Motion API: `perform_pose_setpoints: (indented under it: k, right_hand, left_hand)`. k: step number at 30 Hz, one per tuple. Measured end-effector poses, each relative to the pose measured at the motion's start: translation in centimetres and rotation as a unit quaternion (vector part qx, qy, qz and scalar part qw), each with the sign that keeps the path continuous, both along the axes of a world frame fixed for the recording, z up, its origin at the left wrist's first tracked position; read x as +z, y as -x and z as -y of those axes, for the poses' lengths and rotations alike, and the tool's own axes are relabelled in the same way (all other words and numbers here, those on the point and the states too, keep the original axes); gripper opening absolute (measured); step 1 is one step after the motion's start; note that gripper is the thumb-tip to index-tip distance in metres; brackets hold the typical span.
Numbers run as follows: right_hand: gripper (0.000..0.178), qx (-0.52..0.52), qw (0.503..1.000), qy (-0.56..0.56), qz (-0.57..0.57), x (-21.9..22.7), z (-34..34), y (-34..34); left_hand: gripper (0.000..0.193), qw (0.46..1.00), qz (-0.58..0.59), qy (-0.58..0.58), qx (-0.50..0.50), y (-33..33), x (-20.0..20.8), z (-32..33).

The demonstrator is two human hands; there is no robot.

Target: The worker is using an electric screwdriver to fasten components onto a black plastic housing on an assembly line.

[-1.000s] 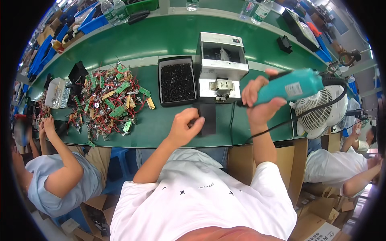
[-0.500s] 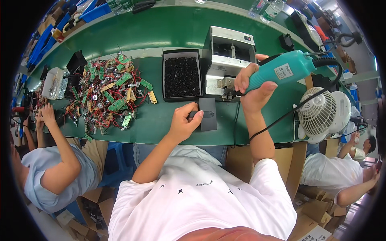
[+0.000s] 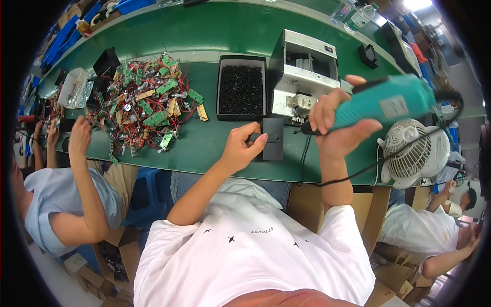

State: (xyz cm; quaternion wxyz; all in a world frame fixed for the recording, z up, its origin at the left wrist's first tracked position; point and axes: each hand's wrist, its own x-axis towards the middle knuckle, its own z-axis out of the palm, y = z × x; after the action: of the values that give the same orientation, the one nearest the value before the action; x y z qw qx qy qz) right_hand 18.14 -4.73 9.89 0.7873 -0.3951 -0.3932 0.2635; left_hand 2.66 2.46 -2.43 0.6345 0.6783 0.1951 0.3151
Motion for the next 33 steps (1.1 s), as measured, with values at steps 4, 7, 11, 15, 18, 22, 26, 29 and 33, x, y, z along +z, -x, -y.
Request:
perform_pose_setpoints:
  k: [4,7,11,15,18,22,26,29,33]
  right_hand:
    - [0.094,0.006,1.0,-0.003,0.012,0.6,-0.2,2.0]
    - [0.094,0.016,1.0,-0.002,0.009,0.5,-0.4,2.3]
    - [0.093,0.036,0.999,0.006,-0.011,0.1,-0.7,2.4]
    - [0.088,0.05,0.999,0.007,-0.011,-0.3,-0.9,2.5]
    - [0.087,0.07,0.997,0.01,0.023,-0.7,-1.0,2.8]
    - [0.085,0.099,0.993,0.015,0.057,-1.0,-1.1,2.8]
    - [0.083,0.115,0.992,0.016,0.058,-1.3,-1.1,2.9]
    - [0.073,0.158,0.986,-0.053,-0.01,-2.1,-1.1,2.7]
    - [0.079,0.166,0.985,-0.047,0.026,-0.3,0.7,1.7]
  left_hand:
    - [0.019,1.0,-0.006,-0.005,0.004,-0.1,-0.2,0.0]
    - [0.019,1.0,-0.004,-0.006,0.005,-0.2,-0.1,-0.1]
    - [0.019,1.0,0.006,-0.003,0.003,-0.3,0.0,-0.1]
    - [0.019,1.0,0.004,-0.01,0.001,-0.2,0.0,-0.1]
    - [0.02,1.0,0.007,-0.006,0.005,-0.3,0.2,0.1]
    - [0.019,1.0,-0.003,0.001,0.004,-0.1,0.0,0.1]
    - [0.02,0.999,-0.042,0.008,-0.026,0.3,-0.4,-0.2]
    - [0.038,0.983,0.017,-0.175,0.045,-0.1,1.0,0.6]
    - [0.072,0.934,0.008,-0.356,0.03,-0.7,1.1,0.8]
